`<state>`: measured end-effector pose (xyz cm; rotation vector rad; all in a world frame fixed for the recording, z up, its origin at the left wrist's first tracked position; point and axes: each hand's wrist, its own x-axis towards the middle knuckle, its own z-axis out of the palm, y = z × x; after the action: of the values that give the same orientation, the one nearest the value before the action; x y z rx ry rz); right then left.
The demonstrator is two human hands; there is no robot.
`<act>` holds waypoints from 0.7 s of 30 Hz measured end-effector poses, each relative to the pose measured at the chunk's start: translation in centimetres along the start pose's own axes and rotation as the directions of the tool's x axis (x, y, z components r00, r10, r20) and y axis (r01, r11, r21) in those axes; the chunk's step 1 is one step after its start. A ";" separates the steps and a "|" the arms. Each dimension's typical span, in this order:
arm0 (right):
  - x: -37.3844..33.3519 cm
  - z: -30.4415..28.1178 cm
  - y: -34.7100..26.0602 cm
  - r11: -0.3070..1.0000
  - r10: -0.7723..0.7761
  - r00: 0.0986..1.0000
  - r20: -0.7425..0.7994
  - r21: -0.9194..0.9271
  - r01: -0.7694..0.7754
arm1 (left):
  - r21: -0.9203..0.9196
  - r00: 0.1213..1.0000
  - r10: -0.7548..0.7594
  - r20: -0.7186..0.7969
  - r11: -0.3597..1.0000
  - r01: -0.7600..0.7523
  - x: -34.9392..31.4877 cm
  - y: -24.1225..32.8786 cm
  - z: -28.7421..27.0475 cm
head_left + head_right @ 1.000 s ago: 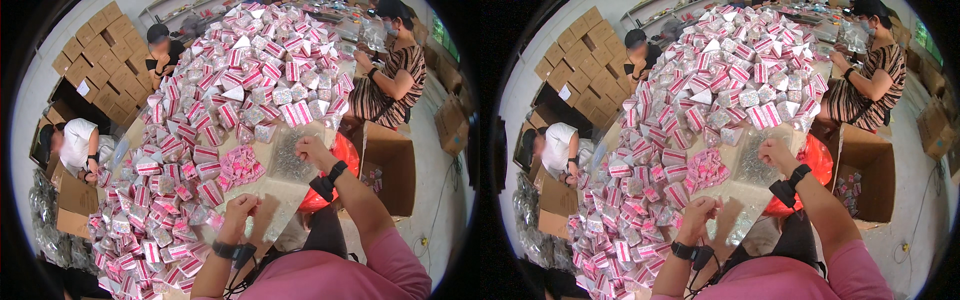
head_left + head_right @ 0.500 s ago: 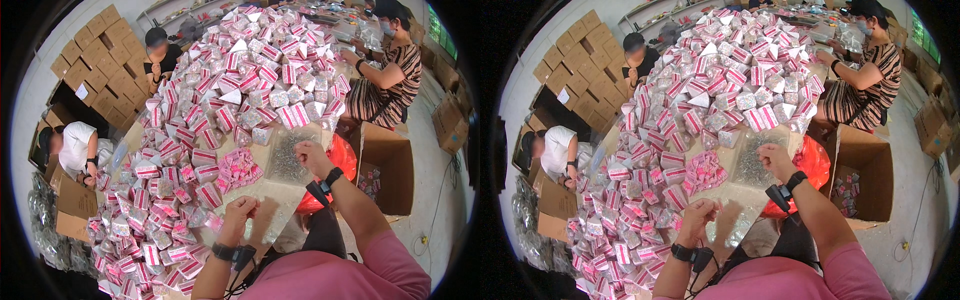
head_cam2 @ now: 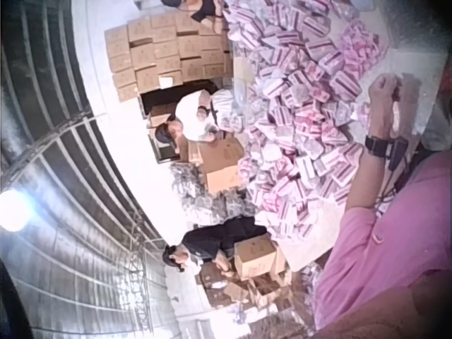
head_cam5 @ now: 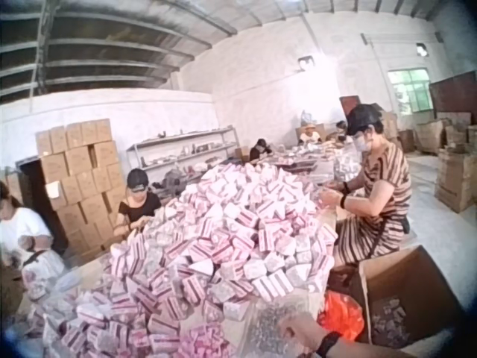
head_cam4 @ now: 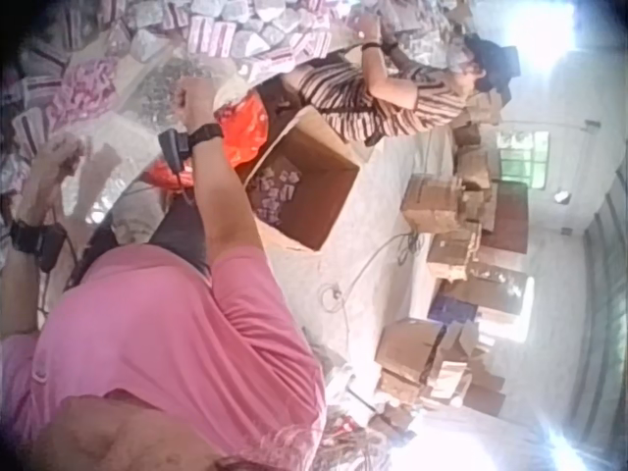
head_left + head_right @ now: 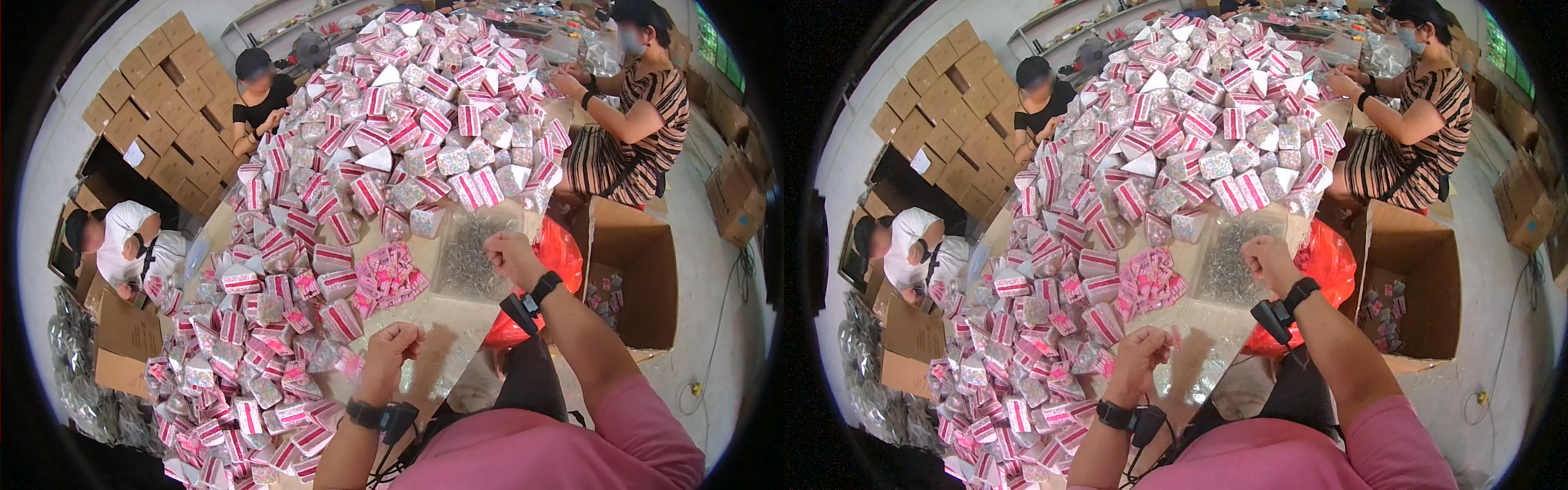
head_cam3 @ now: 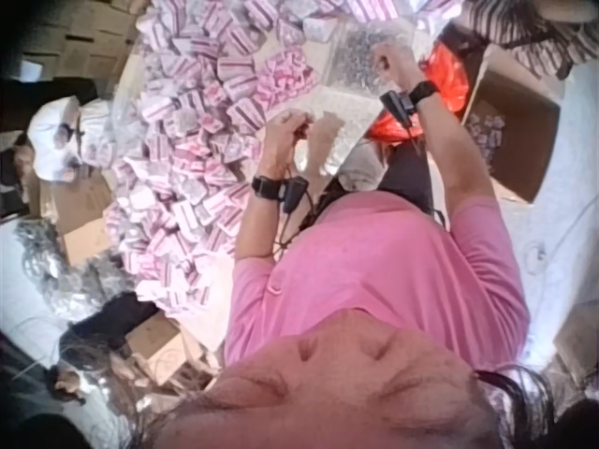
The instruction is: Packing small pink items into clear bags and then placing them into cardboard boxes in an assembly line factory setting.
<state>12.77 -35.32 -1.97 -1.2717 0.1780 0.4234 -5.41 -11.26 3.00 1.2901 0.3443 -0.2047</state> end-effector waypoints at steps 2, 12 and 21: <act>0.2 -0.2 -0.1 0.999 -0.007 1.000 0.021 0.044 0.006 | 0.002 1.000 0.000 0.003 1.000 0.000 0.0 0.0 0.1; 0.1 1.2 -0.2 0.993 0.013 0.995 0.102 0.117 -0.025 | -0.016 1.000 -0.019 -0.001 1.000 0.019 0.0 -0.8 -0.1; 0.6 1.6 -0.1 0.986 -0.049 0.999 0.018 -0.156 0.051 | -0.022 0.999 -0.030 0.016 0.999 0.030 0.0 -1.7 -0.6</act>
<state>13.16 -33.70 -1.58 -1.4242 0.1018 0.4092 -6.08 -11.17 1.34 1.2611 0.3516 -0.2357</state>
